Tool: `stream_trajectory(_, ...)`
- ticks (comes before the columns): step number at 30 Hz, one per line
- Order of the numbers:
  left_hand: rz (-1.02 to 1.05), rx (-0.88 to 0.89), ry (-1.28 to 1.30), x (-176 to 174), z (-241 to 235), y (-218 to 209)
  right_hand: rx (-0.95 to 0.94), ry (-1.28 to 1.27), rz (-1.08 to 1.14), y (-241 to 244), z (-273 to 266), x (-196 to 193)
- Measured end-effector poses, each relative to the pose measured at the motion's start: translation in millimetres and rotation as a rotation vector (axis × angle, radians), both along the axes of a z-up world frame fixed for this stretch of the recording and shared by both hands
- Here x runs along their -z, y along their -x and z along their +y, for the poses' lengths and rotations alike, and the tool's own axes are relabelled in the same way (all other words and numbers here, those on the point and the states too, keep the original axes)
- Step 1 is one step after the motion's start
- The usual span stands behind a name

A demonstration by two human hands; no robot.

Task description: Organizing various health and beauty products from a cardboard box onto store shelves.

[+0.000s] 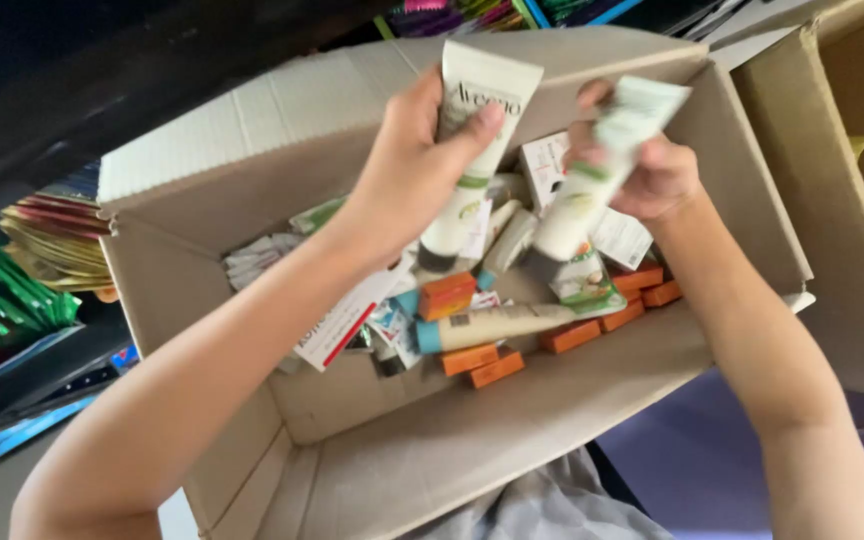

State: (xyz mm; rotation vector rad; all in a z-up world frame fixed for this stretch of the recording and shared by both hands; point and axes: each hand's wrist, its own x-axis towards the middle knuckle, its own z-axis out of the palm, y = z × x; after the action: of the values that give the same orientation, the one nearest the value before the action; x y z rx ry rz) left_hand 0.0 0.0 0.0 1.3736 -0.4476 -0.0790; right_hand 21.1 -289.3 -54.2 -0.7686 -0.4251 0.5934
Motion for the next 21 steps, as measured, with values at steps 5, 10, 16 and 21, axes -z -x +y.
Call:
stream_trajectory(5,0.190,0.018,-0.001,4,-10,7,0.108,0.121,-0.072,2,-9,3)
stream_trajectory(10,0.492,0.051,-0.019,10,-15,14,0.053,0.301,-0.055,6,-1,3)
stream_trajectory(16,0.509,0.017,0.014,16,-19,15,0.207,0.500,0.011,24,37,-28)
stream_trajectory(21,0.535,-0.066,0.129,3,-19,20,0.336,0.658,-0.245,29,39,-18)
